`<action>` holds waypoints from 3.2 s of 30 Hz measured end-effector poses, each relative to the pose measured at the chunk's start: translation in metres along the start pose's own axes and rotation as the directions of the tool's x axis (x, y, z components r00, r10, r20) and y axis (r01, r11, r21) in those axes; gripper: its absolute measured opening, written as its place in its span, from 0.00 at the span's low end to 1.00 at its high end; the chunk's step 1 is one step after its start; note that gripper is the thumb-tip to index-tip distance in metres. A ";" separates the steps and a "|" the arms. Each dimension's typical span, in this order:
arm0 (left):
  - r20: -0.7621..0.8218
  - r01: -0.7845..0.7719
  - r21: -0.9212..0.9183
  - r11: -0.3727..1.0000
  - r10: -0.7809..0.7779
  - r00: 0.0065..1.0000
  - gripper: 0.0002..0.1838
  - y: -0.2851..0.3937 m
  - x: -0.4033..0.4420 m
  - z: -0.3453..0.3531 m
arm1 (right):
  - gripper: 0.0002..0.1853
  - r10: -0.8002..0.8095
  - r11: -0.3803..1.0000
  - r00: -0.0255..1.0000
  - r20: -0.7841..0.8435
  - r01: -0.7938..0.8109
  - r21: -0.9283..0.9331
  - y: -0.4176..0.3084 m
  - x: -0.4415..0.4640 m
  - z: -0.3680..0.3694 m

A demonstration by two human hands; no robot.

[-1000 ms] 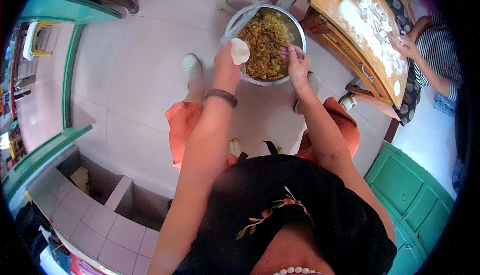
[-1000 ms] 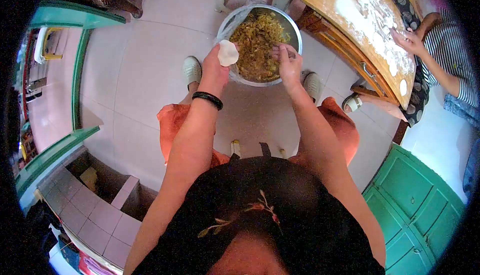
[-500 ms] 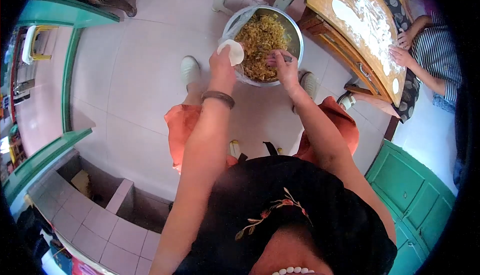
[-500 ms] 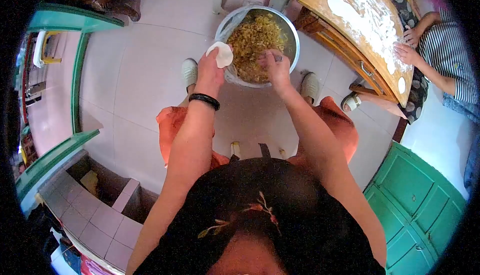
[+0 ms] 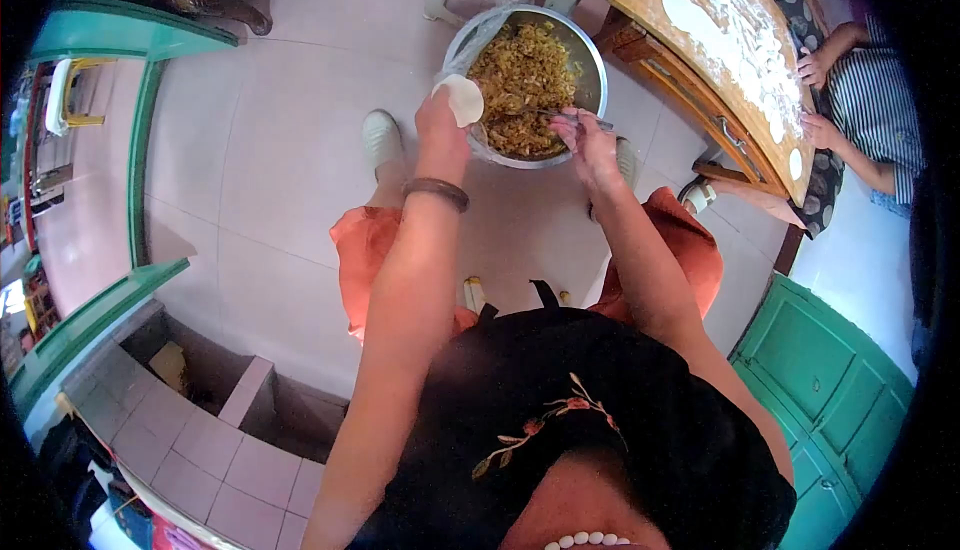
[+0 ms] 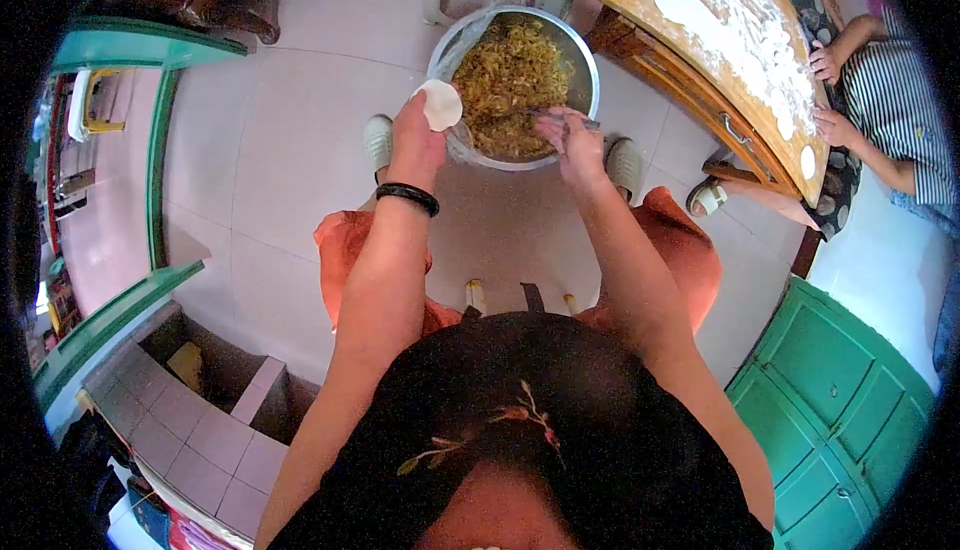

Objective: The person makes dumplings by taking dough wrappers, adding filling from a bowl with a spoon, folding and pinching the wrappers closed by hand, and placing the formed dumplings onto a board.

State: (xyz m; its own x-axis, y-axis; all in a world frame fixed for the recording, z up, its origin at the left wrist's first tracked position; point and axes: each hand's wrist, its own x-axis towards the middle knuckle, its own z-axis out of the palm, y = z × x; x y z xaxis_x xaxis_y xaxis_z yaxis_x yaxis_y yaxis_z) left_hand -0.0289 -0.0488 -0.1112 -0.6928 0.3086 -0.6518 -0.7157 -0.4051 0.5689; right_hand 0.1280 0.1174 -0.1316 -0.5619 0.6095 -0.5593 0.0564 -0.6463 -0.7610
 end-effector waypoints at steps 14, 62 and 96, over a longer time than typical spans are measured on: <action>-0.072 -0.148 0.080 0.986 0.154 0.985 0.17 -0.002 0.001 0.000 | 0.15 -0.156 0.958 0.975 0.157 0.189 -0.217 0.028 -0.003 0.022; 0.428 0.260 -0.138 0.956 -0.180 0.886 0.18 0.039 -0.043 0.087 | 0.17 -0.339 -0.074 0.336 0.879 0.922 -0.380 -0.085 -0.074 0.030; 0.416 0.268 -0.098 0.959 -0.205 0.886 0.15 0.034 -0.027 0.078 | 0.14 -0.515 0.815 0.786 0.342 0.572 -0.089 -0.114 -0.105 0.044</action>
State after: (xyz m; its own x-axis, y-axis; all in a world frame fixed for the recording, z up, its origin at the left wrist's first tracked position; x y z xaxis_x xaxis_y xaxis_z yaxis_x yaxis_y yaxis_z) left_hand -0.0410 -0.0034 -0.0348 -0.5038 0.7147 -0.4852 -0.8629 -0.3898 0.3217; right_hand 0.1444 0.1071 0.0284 -0.7530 0.6548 0.0644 -0.2023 -0.1373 -0.9696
